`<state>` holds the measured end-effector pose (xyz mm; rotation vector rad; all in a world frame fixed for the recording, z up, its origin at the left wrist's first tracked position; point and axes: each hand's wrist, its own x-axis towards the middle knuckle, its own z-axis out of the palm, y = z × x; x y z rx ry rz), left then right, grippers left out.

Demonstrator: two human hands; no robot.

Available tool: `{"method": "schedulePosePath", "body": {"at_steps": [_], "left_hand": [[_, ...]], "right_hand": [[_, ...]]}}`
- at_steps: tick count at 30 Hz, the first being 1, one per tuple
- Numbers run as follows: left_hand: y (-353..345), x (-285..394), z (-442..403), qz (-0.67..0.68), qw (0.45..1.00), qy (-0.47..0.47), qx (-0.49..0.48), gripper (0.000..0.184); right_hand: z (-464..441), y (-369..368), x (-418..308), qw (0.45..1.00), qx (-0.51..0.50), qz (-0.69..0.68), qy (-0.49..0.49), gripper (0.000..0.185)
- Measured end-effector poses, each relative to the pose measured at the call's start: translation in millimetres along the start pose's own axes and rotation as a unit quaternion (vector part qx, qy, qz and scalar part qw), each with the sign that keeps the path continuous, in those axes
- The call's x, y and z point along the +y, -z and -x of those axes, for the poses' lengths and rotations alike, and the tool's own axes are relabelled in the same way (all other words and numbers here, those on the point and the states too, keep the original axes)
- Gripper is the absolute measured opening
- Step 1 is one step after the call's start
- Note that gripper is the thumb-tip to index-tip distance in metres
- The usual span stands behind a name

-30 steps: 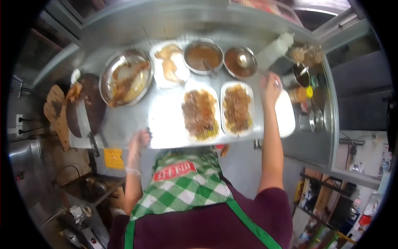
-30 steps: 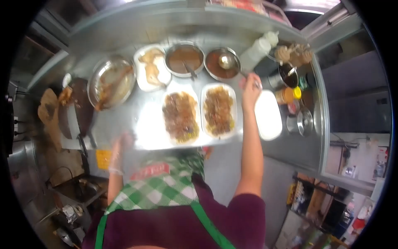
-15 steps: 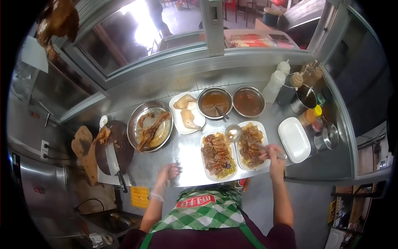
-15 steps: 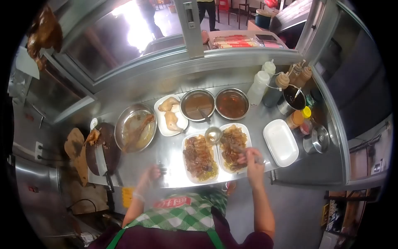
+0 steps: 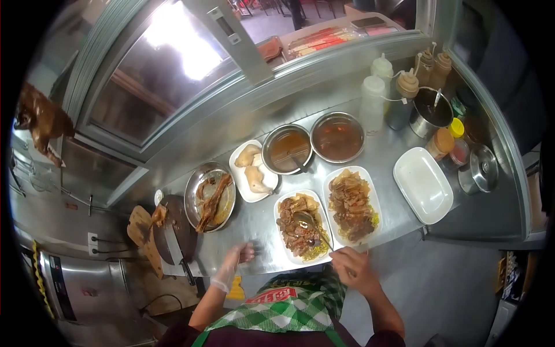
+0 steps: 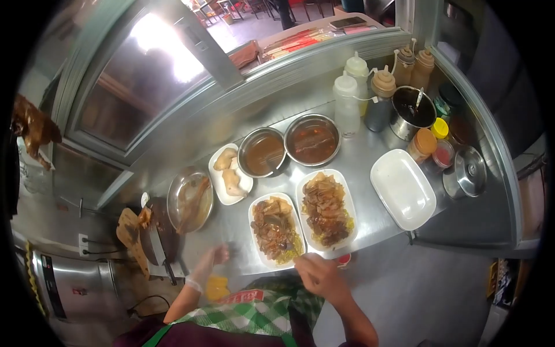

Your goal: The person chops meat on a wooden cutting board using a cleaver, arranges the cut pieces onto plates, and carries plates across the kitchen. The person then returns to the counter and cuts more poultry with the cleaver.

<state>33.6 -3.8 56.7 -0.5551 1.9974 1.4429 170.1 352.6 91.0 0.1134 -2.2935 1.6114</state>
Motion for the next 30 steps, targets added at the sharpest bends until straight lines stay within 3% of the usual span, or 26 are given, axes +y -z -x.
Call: {"method": "schedulePosePath", "body": {"at_steps": [4, 8, 11, 14, 15, 18, 19, 21, 25, 26, 30], "left_hand": [[-2.6, 2.4, -11.8, -0.009, 0.999, 0.034, 0.007, 0.032], [-12.1, 4.7, -12.2, -0.035, 0.998, 0.048, 0.018, 0.033], [-22.0, 14.7, -2.2, -0.052, 0.998, 0.03, 0.024, 0.034], [-27.9, 29.0, -4.3, -0.062, 0.998, 0.013, 0.018, 0.035], [-28.2, 29.0, -3.8, -0.061, 0.998, 0.01, 0.013, 0.036], [-16.6, 14.6, -22.2, -0.023, 1.0, 0.0, -0.004, 0.037], [-19.2, 17.3, -14.8, -0.011, 1.0, -0.021, -0.011, 0.037], [-25.3, 26.5, -3.2, 0.015, 0.998, -0.063, -0.025, 0.037], [-24.5, 29.3, 8.9, 0.035, 0.998, -0.061, 0.003, 0.037], [-24.5, 30.3, 11.4, 0.05, 0.997, -0.058, 0.012, 0.038], [-10.5, 2.7, -1.1, 0.069, 0.997, -0.021, 0.018, 0.039]], "right_hand": [[-0.9, 4.3, 9.7, 0.999, 0.031, 0.016, 0.039, 0.024], [2.8, 4.0, 24.5, 0.976, 0.056, -0.165, -0.134, 0.015], [4.9, -0.7, 34.4, 0.977, 0.071, -0.175, -0.097, 0.013], [4.5, -9.0, 34.2, 0.994, 0.05, -0.092, 0.014, 0.012], [-0.6, -4.7, 29.9, 0.99, 0.037, -0.134, -0.012, 0.009], [9.8, -15.1, 62.9, 0.952, 0.153, -0.234, -0.121, 0.009], [-3.3, -5.9, 52.7, 0.894, 0.201, -0.321, -0.239, 0.021], [-32.6, 15.8, 46.2, 0.827, 0.271, -0.358, -0.339, 0.021], [-94.9, 33.2, 61.1, 0.84, 0.335, -0.323, -0.28, 0.027], [-105.9, 31.7, 88.8, 0.873, 0.338, -0.277, -0.216, 0.028], [-155.0, 34.4, 124.1, 0.93, 0.281, -0.177, -0.156, 0.027]]}}
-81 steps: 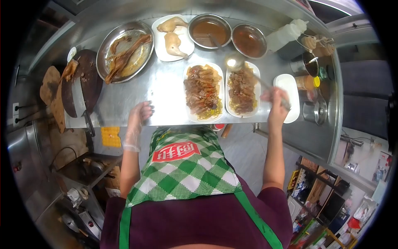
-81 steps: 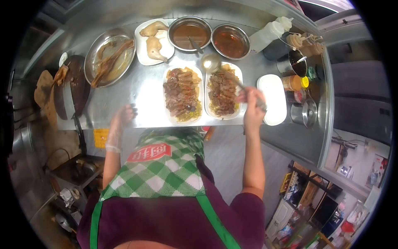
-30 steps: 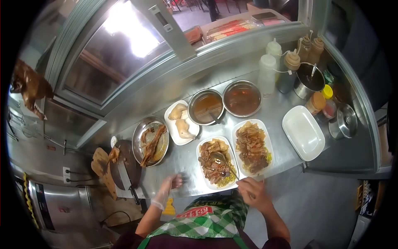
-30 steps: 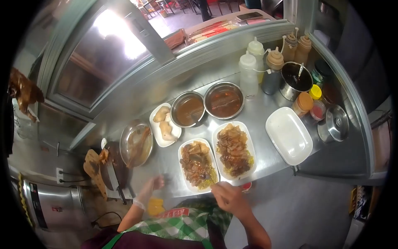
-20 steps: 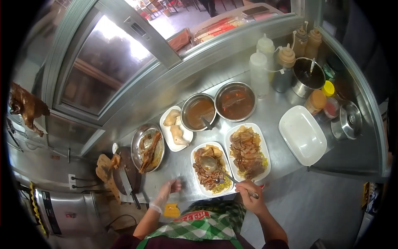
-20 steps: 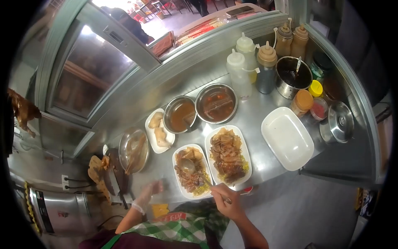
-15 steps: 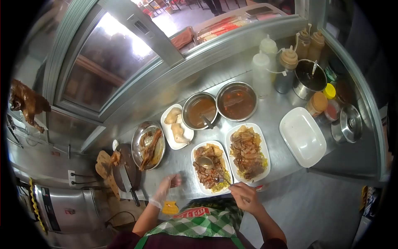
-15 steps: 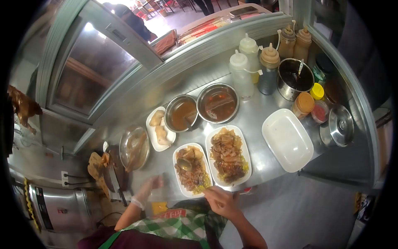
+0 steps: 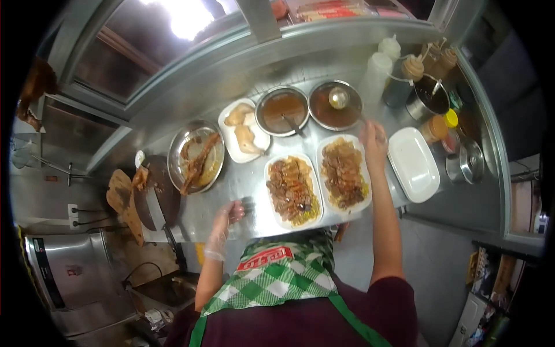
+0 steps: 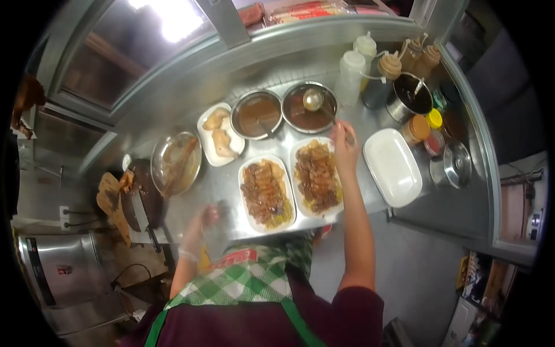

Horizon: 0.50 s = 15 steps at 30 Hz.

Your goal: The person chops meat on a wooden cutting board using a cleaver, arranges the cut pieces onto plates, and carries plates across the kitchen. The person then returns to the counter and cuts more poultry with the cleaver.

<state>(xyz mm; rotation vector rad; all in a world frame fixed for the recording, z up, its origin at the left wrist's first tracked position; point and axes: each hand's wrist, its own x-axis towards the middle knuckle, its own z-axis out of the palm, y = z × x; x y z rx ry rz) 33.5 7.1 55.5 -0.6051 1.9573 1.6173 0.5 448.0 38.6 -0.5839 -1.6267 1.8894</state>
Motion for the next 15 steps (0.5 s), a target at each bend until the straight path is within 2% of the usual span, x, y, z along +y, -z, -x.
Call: {"method": "schedulePosePath", "body": {"at_steps": [4, 6, 10, 13, 15], "left_hand": [[12.0, -21.9, 1.2, -0.007, 1.0, -0.008, -0.021, 0.04], [21.5, -35.0, 0.1, -0.034, 0.998, -0.008, -0.048, 0.046], [-0.3, -4.1, 3.5, -0.071, 0.992, -0.016, -0.1, 0.056], [-20.0, 15.3, 6.2, -0.089, 0.985, -0.022, -0.144, 0.06], [-25.9, 13.0, -6.5, -0.087, 0.977, -0.024, -0.191, 0.062]], "right_hand": [[-21.7, -7.8, 7.8, 0.998, -0.054, 0.036, 0.005, 0.037], [-17.6, -3.3, 6.7, 0.997, -0.04, 0.045, -0.043, 0.044], [18.8, 43.6, -2.0, 0.994, 0.028, 0.073, -0.077, 0.055], [75.2, 91.8, 9.0, 0.978, 0.112, 0.124, -0.127, 0.032], [113.1, 118.5, 33.9, 0.964, 0.127, 0.122, -0.2, 0.026]]}}
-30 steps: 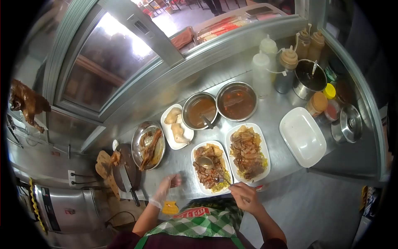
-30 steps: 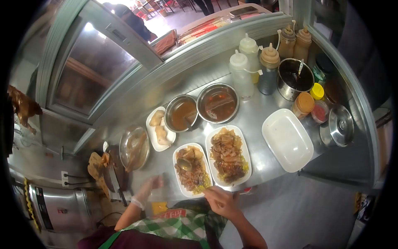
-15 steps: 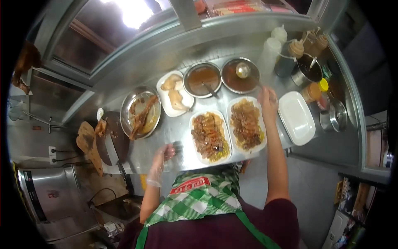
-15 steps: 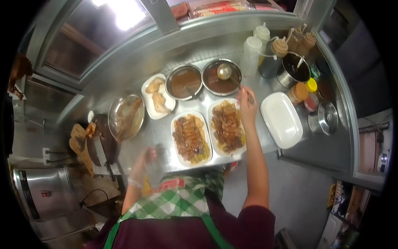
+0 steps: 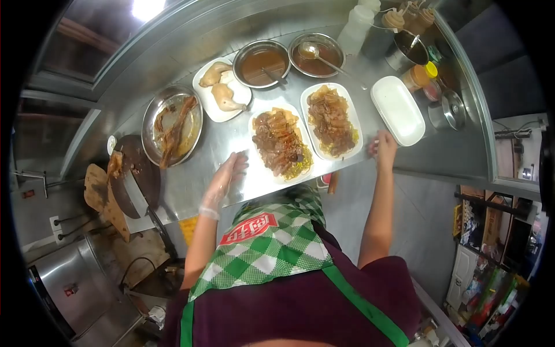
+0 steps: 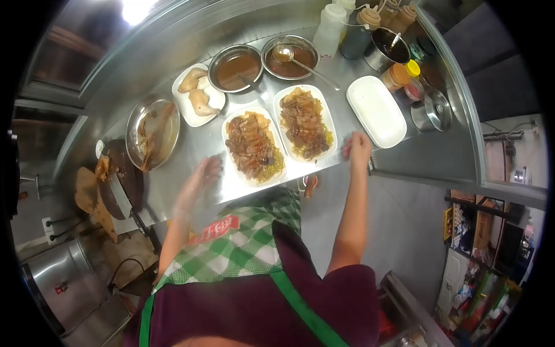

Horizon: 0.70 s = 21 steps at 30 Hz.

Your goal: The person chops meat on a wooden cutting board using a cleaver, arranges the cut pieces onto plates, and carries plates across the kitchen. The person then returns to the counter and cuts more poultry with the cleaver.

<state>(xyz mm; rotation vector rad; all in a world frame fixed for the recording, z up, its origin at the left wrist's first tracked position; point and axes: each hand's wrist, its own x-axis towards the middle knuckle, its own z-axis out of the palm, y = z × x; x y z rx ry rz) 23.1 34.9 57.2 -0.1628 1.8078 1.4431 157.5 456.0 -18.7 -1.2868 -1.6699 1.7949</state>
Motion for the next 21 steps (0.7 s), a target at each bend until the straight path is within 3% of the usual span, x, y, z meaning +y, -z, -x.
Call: {"method": "schedulePosePath", "body": {"at_steps": [5, 9, 21], "left_hand": [[-19.2, 19.0, -7.8, -0.019, 0.999, 0.005, -0.028, 0.066], [-10.0, 5.1, -43.8, -0.031, 0.996, 0.0, -0.083, 0.07], [-11.9, 4.3, -46.6, 0.016, 0.996, 0.003, -0.091, 0.077]], "right_hand": [[42.9, -5.9, 11.9, 0.995, -0.068, 0.027, -0.061, 0.021], [40.2, -21.4, 3.6, 0.993, -0.066, 0.066, -0.073, 0.02], [27.6, -11.4, 14.1, 0.992, -0.072, 0.087, -0.047, 0.023]]}}
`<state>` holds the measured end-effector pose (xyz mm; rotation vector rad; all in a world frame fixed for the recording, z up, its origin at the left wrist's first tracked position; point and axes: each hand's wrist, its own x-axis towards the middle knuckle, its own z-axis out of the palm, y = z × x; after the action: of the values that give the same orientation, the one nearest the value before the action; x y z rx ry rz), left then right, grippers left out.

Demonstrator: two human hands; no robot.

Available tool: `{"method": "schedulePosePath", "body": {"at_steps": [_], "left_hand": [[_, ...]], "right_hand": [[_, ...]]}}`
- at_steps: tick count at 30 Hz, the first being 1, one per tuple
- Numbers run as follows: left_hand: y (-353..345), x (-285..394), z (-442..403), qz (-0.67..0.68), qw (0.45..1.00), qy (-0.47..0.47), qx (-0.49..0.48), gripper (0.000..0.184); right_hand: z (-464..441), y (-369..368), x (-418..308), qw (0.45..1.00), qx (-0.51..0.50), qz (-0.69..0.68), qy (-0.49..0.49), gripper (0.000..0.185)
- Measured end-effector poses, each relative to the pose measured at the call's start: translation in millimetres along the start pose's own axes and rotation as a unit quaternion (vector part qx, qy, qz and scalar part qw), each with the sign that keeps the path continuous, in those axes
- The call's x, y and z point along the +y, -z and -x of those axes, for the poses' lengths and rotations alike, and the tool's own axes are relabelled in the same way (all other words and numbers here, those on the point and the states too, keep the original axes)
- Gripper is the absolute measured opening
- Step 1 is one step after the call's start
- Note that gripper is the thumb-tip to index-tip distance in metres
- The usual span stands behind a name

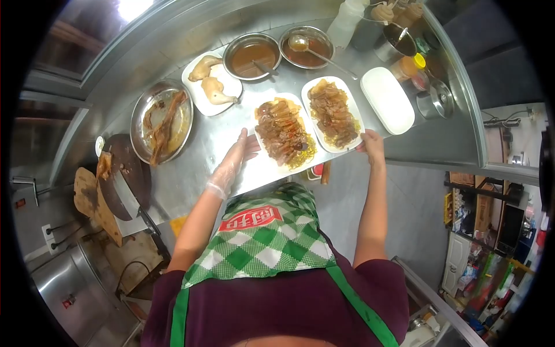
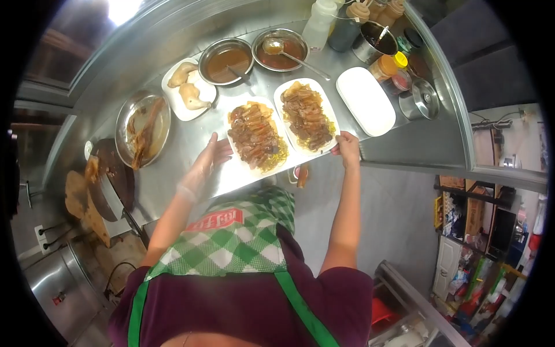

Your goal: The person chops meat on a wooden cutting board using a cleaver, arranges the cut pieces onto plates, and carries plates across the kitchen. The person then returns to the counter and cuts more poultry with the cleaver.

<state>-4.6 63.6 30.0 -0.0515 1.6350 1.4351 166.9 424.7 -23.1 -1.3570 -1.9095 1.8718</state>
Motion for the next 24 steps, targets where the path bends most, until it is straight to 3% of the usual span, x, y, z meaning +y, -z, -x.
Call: {"method": "schedulePosePath", "body": {"at_steps": [7, 10, 14, 17, 24], "left_hand": [[15.4, -16.2, -14.3, 0.01, 0.999, 0.012, -0.05, 0.076], [18.4, -23.2, -6.1, 0.015, 0.999, 0.004, -0.034, 0.076], [24.9, -32.4, -7.1, 0.077, 0.997, 0.013, -0.019, 0.077], [17.3, -25.9, -17.2, 0.079, 0.996, -0.01, -0.027, 0.078], [7.9, -8.9, -29.8, 0.017, 1.0, -0.025, -0.002, 0.079]], "right_hand": [[20.6, 41.0, 4.2, 0.997, 0.044, -0.034, -0.058, 0.031], [6.5, 85.8, 36.9, 0.972, 0.151, -0.169, -0.063, 0.034], [-33.2, 101.8, 38.6, 0.946, 0.166, -0.279, -0.015, 0.039], [-52.8, 103.1, 20.0, 0.961, 0.101, -0.256, 0.004, 0.036], [-54.2, 103.2, 5.4, 0.978, 0.114, -0.176, -0.014, 0.033]]}}
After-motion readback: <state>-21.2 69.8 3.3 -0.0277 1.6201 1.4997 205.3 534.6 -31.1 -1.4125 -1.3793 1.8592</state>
